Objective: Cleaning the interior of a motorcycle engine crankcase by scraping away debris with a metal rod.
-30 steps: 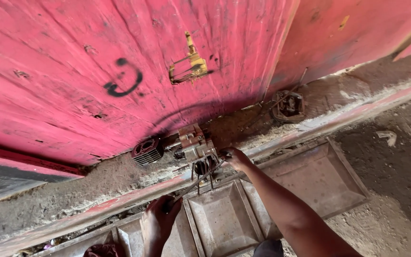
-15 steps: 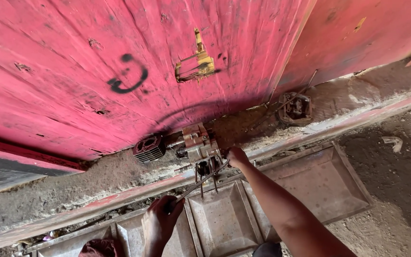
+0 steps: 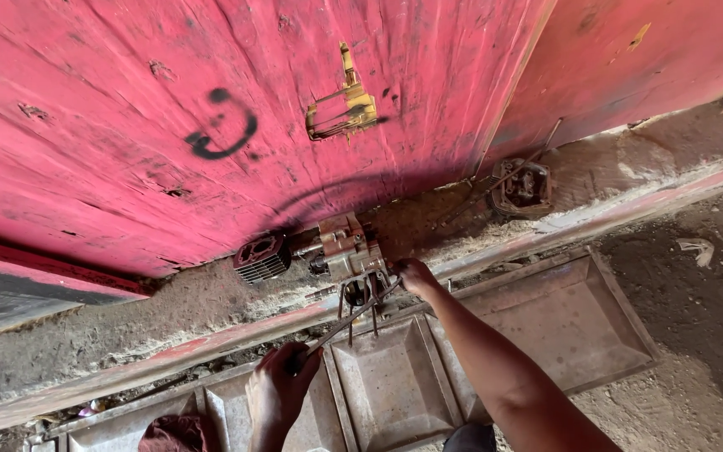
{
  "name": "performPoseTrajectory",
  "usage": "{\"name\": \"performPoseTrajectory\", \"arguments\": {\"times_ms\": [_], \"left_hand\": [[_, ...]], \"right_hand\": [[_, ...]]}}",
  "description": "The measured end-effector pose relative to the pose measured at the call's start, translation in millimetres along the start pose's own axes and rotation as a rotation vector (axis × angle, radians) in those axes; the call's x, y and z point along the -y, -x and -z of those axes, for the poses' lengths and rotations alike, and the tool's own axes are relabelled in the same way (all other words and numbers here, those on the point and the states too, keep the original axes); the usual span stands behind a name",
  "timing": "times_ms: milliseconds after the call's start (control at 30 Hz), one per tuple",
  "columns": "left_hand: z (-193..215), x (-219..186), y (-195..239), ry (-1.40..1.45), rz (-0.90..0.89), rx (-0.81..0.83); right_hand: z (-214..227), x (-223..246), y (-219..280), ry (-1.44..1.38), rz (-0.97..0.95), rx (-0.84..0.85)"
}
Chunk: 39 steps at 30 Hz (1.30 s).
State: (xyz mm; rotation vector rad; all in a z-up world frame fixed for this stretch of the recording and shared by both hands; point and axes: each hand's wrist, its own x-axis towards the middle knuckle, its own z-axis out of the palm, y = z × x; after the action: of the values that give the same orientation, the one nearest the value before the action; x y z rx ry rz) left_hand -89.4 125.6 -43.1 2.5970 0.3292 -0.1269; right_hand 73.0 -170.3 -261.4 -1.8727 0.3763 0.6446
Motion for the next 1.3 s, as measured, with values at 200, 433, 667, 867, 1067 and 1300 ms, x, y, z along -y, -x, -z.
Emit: {"name": "performPoseTrajectory", "arguments": {"times_ms": [200, 433, 667, 867, 1067, 1300], "left_hand": [[0.2, -2.9, 4.1, 0.002, 0.004, -0.013], [3.5, -4.2, 7.0, 0.01, 0.044, 0.0], [5.4, -9.1, 9.5, 0.023, 0.081, 0.001], [2.4, -2.7, 7.1, 0.038, 0.069, 0.006], [-0.6, -1.8, 8.9, 0.087, 0.057, 0.002], [2.6, -3.5, 8.5, 0.095, 0.053, -0.001]], "right_hand": [[-6.5, -10.8, -26.6, 0.41, -0.156, -0.063], [6.6, 20.9, 19.4, 0.118, 0.039, 0.005], [-10.5, -16.3, -47.6, 0.21, -0.183, -0.08], [-4.6, -29.4, -28.0, 0.048, 0.208, -0.015], [-2.3, 28.0, 25.2, 0.023, -0.051, -0.053], [9.6, 23.7, 16.1, 0.278, 0.13, 0.112]]}}
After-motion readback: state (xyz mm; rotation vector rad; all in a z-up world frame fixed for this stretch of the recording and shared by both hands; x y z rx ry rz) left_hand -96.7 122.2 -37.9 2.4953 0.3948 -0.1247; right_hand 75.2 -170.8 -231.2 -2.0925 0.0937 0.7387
